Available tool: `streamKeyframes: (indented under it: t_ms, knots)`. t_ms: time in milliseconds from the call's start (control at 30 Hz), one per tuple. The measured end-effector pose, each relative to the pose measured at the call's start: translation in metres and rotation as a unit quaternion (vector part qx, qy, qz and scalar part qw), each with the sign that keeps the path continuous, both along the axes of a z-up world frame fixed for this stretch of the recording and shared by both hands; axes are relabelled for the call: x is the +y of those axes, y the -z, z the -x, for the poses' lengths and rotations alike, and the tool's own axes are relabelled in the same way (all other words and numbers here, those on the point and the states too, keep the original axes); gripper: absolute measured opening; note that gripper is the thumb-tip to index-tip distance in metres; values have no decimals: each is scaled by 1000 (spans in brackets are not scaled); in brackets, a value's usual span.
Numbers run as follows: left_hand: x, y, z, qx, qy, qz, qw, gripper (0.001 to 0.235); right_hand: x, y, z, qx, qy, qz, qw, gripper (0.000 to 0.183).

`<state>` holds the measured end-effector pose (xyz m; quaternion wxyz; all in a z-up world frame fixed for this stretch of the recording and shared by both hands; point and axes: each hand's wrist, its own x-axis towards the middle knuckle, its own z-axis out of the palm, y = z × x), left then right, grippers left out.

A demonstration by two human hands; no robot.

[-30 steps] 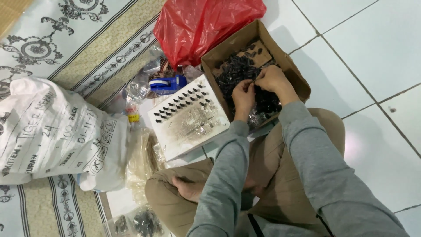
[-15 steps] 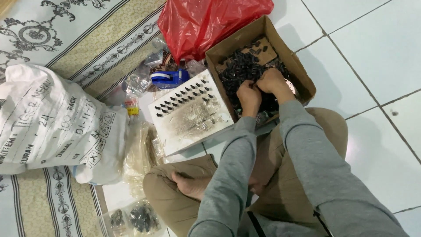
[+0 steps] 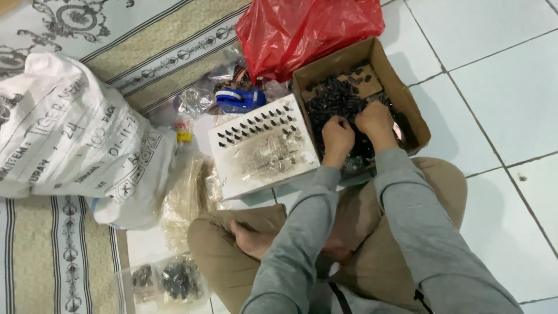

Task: A person sits on the floor and manually assembles small black components before inserting them into a white grid template.

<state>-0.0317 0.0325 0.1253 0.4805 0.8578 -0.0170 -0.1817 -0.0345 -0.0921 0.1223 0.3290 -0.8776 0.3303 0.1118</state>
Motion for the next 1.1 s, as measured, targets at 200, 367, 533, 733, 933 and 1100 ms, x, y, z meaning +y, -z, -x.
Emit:
streamKeyframes:
  t_ms: [200,367,533,733,933,1100]
  knots:
    - [99,-56,23,-96,52,149,983,27,35,-29,14,-200,-54,-97,973,24]
    - [193,-33,24,-48,-46,286,956,20,115,-61,51,-280,-105,-220,928,21]
    - [232,-8,41,31,-179,420,889,17,180,-16,59,-320,-114,-348,874,13]
    - [224,19,38,100,-208,490,840,19,192,5,52,-323,-115,-346,873,15]
    - [214,14,32,111,-182,469,857,23,189,4,48,-320,-112,-326,883,15]
    - [210,23,28,70,-173,436,880,20,192,-1,45,-334,-116,-320,879,14]
